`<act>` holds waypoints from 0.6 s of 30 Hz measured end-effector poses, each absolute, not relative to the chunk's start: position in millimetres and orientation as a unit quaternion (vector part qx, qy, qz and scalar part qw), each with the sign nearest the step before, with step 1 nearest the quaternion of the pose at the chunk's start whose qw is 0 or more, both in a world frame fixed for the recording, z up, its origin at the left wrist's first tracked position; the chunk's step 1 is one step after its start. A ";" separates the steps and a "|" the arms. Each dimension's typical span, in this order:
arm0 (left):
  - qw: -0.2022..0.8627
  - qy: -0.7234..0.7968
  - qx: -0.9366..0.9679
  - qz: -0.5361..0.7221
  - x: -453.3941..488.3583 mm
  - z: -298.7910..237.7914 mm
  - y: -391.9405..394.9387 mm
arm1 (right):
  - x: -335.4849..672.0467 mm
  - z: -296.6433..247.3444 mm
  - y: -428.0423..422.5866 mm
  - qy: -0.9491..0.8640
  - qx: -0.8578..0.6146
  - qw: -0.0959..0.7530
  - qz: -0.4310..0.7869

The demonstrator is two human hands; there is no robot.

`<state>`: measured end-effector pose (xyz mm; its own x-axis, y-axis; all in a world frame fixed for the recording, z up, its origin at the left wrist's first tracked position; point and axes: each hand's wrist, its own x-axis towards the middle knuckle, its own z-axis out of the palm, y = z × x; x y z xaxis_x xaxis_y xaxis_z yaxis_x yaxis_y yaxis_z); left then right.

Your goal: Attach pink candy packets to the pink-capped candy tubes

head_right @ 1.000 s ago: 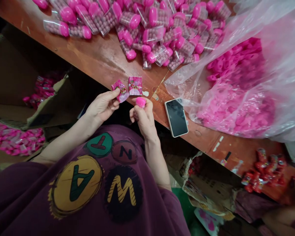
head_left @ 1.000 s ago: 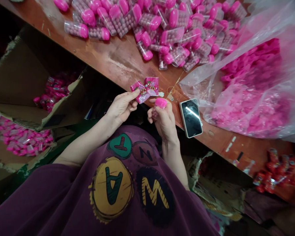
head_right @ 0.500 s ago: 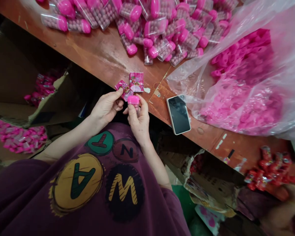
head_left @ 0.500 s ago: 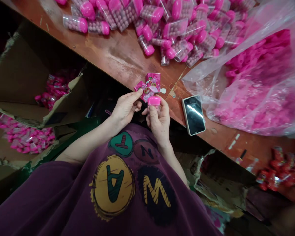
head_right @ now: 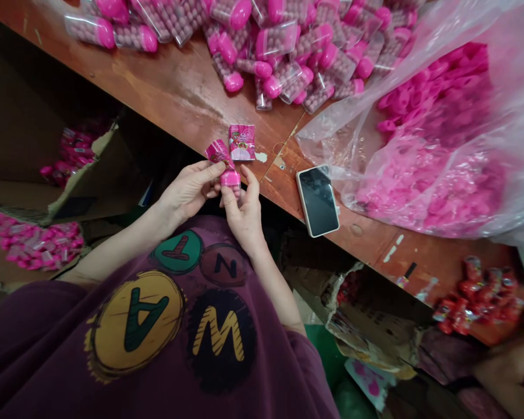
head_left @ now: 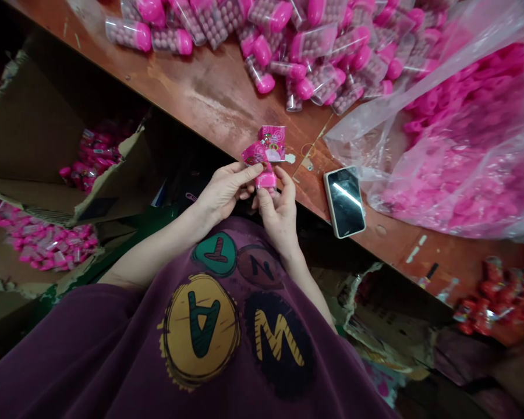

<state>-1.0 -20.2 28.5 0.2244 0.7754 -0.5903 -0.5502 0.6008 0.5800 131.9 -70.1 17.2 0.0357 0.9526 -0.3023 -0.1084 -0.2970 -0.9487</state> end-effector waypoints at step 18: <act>0.809 0.430 0.151 0.370 -2.1 24.4 -25.3 | 139.4 2.9 -72.5 -0.518 -0.575 0.387 0.502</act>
